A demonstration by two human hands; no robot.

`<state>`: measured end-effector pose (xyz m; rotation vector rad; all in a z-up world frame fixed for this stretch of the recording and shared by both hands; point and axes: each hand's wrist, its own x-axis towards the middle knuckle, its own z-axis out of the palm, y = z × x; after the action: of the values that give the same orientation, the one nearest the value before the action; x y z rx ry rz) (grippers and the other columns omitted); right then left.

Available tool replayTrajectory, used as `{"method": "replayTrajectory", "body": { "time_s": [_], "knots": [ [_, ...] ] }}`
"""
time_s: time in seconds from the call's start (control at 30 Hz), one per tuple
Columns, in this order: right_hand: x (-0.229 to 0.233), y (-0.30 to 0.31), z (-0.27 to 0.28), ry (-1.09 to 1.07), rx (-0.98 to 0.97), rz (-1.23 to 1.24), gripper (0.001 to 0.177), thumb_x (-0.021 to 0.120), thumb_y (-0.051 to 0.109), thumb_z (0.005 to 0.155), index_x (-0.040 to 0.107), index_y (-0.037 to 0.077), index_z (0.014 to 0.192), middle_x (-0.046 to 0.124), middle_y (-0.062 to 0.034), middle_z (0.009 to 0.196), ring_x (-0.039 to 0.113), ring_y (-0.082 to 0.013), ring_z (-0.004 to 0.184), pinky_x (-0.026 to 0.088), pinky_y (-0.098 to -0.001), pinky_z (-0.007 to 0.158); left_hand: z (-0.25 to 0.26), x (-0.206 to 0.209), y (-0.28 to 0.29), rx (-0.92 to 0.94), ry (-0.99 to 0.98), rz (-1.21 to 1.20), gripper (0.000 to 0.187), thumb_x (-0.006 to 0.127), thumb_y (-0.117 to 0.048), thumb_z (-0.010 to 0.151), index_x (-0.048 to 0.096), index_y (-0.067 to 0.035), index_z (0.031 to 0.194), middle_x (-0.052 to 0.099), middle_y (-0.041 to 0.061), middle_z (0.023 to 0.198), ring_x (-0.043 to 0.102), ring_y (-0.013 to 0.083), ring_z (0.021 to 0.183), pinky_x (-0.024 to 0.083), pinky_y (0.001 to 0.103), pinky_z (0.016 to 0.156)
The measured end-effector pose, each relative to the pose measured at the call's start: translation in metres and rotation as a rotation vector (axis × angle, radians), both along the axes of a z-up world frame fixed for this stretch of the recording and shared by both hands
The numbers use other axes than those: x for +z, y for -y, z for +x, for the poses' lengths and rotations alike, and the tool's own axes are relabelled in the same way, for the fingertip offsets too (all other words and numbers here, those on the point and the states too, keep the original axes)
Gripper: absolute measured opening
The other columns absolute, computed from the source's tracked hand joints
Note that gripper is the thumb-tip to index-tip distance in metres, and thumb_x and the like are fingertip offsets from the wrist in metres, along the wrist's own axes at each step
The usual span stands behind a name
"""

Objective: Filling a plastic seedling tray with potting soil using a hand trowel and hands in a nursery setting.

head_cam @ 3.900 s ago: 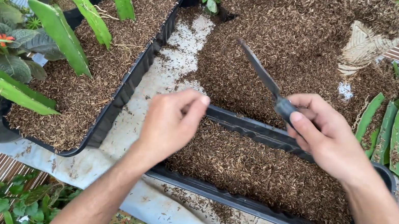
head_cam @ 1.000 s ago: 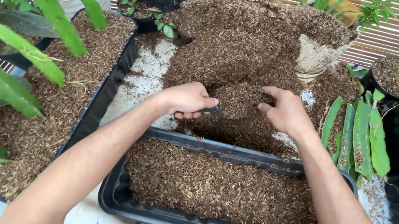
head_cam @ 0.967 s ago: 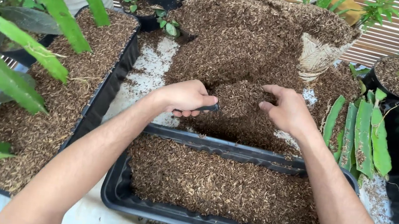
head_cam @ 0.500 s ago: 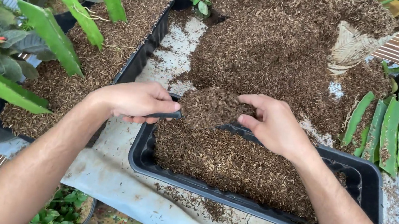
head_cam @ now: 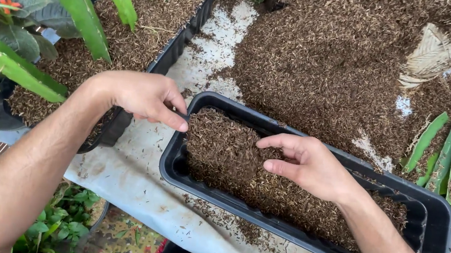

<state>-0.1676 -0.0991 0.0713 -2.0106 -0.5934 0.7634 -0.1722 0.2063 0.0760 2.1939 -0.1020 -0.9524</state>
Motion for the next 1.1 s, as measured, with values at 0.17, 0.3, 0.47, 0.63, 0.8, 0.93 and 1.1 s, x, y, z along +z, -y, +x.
{"method": "replayTrajectory", "body": {
  "time_s": [0.17,0.3,0.47,0.63,0.8,0.93,1.1],
  "knots": [
    [-0.014,-0.002,-0.008,-0.056,0.059,0.028,0.034,0.061,0.005,0.077,0.066,0.006,0.11,0.066,-0.0148,0.077,0.06,-0.0219,0.077,0.056,-0.0354,0.065,0.003,0.007,-0.004,-0.058,0.094,0.177,0.029,0.075,-0.022,0.069,0.074,-0.013,0.096,0.055,0.012,0.045,0.045,0.0193,0.034,0.035,0.028,0.032],
    [0.002,-0.014,-0.021,0.003,0.183,0.028,0.033,0.057,0.005,0.079,0.064,0.005,0.111,0.067,-0.0167,0.103,0.064,-0.0336,0.1,0.057,-0.0478,0.076,0.003,0.001,-0.009,-0.122,0.221,0.358,0.032,0.075,-0.033,0.067,0.074,-0.024,0.097,0.069,0.01,0.062,0.061,0.0274,0.057,0.049,0.036,0.059],
    [0.0,-0.018,-0.02,0.052,0.329,0.011,0.035,0.052,0.003,0.081,0.06,0.005,0.115,0.064,-0.0147,0.112,0.06,-0.0347,0.106,0.05,-0.0537,0.084,-0.014,0.022,0.009,-0.119,0.307,0.484,0.033,0.074,-0.039,0.067,0.072,-0.029,0.098,0.072,0.005,0.074,0.065,0.0305,0.074,0.051,0.039,0.073],
    [0.002,-0.02,-0.022,0.07,0.438,0.062,0.037,0.049,-0.001,0.08,0.059,0.003,0.116,0.061,-0.0162,0.118,0.057,-0.0364,0.11,0.044,-0.0552,0.091,-0.032,0.048,0.025,-0.138,0.372,0.622,0.031,0.072,-0.044,0.067,0.072,-0.034,0.096,0.071,0.003,0.077,0.066,0.0324,0.08,0.052,0.04,0.076],
    [-0.001,-0.013,-0.018,0.078,0.426,0.145,0.04,0.046,-0.007,0.079,0.059,0.002,0.116,0.062,-0.0182,0.118,0.056,-0.0372,0.111,0.041,-0.0554,0.094,-0.031,0.055,0.027,-0.107,0.481,0.668,0.025,0.069,-0.047,0.07,0.073,-0.032,0.088,0.069,0.007,0.071,0.065,0.0362,0.076,0.052,0.042,0.07],
    [-0.005,-0.003,-0.009,0.204,0.324,0.222,0.036,0.046,-0.008,0.078,0.062,-0.001,0.109,0.067,-0.02,0.106,0.062,-0.0368,0.101,0.044,-0.0543,0.091,-0.029,0.064,0.031,-0.089,0.55,0.663,0.022,0.067,-0.048,0.071,0.072,-0.027,0.073,0.064,0.003,0.057,0.064,0.0316,0.065,0.052,0.038,0.064],
    [-0.003,0.022,0.015,0.475,0.045,0.27,0.03,0.049,-0.008,0.08,0.067,0.004,0.101,0.07,-0.0144,0.093,0.066,-0.0297,0.091,0.049,-0.0468,0.087,-0.02,0.066,0.04,-0.068,0.653,0.583,0.022,0.064,-0.039,0.078,0.069,-0.018,0.074,0.063,0.007,0.056,0.063,0.0336,0.061,0.05,0.041,0.061]
  ]
}}
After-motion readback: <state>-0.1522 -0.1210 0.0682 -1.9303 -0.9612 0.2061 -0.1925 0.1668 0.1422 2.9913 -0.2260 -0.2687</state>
